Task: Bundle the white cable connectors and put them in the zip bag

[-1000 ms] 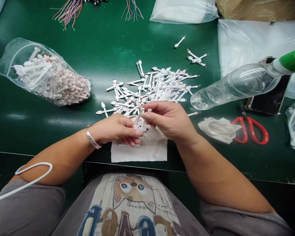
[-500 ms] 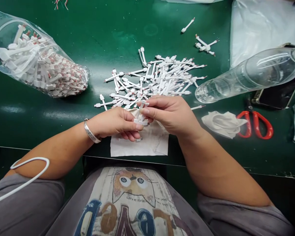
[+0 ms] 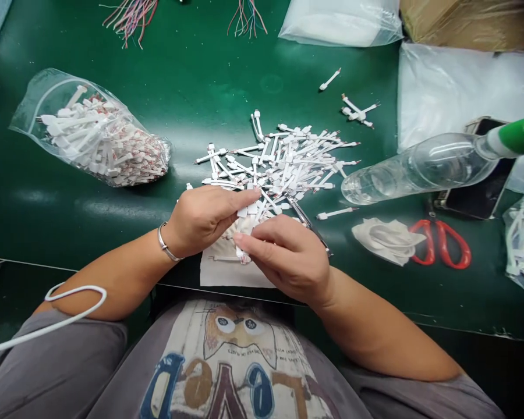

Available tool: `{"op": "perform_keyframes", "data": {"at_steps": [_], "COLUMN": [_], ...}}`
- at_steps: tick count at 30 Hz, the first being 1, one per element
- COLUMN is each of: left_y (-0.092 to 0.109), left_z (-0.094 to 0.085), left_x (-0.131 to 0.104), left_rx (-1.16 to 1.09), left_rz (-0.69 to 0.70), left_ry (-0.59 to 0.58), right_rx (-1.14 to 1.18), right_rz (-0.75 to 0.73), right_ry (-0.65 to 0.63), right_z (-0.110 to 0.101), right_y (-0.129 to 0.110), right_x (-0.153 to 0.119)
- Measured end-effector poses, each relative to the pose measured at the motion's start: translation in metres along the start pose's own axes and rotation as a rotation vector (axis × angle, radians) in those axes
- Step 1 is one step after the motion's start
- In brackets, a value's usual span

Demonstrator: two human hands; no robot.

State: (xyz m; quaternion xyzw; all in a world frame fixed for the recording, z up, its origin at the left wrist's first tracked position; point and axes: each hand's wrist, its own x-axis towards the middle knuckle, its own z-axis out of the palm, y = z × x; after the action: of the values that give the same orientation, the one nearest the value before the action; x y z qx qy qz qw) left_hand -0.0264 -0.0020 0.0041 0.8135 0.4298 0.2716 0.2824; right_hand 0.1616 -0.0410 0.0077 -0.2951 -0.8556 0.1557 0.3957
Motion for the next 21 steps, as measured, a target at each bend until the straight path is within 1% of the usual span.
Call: {"op": "perform_keyframes", "data": {"at_steps": [3,6,8,10,11,13,17,19,21], "left_y": [-0.001,-0.001,0.000,0.003,0.005,0.009,0.011,0.008,0.005], "left_z": [0.001,0.004,0.005,0.005,0.005,0.005,0.003,0.004,0.005], "left_x": [0.000,0.000,0.000,0.001,0.002,0.005,0.011,0.013,0.013], "left_rx": [-0.021,-0.096,-0.149,-0.244,-0.329,-0.569,-1.103,-1.252,-1.297], "left_rz": [0.000,-0.015,-0.062,-0.148,-0.202,-0.327,-0.556,-0.602,-0.585], "left_ry": [0.028,0.049,0.050,0.049,0.048,0.017,-0.088,-0.102,-0.119], "right_rx": [-0.057,-0.088,-0.090,-0.074,-0.058,-0.021,0.016,0.013,0.023], "right_rz": [-0.028,-0.015,-0.001,0.015,0.027,0.058,0.117,0.128,0.132], "right_ry": [-0.032,-0.074,-0.088,-0.084,-0.077,-0.056,0.004,0.018,0.016], "right_z": [0.002,0.000,0.000,0.001,0.002,0.004,0.007,0.007,0.008], "right_y": [0.004,0.005,0.006,0.007,0.009,0.012,0.022,0.026,0.028], "right_x": [0.000,0.001,0.001,0.001,0.001,0.001,0.000,0.001,0.002]}}
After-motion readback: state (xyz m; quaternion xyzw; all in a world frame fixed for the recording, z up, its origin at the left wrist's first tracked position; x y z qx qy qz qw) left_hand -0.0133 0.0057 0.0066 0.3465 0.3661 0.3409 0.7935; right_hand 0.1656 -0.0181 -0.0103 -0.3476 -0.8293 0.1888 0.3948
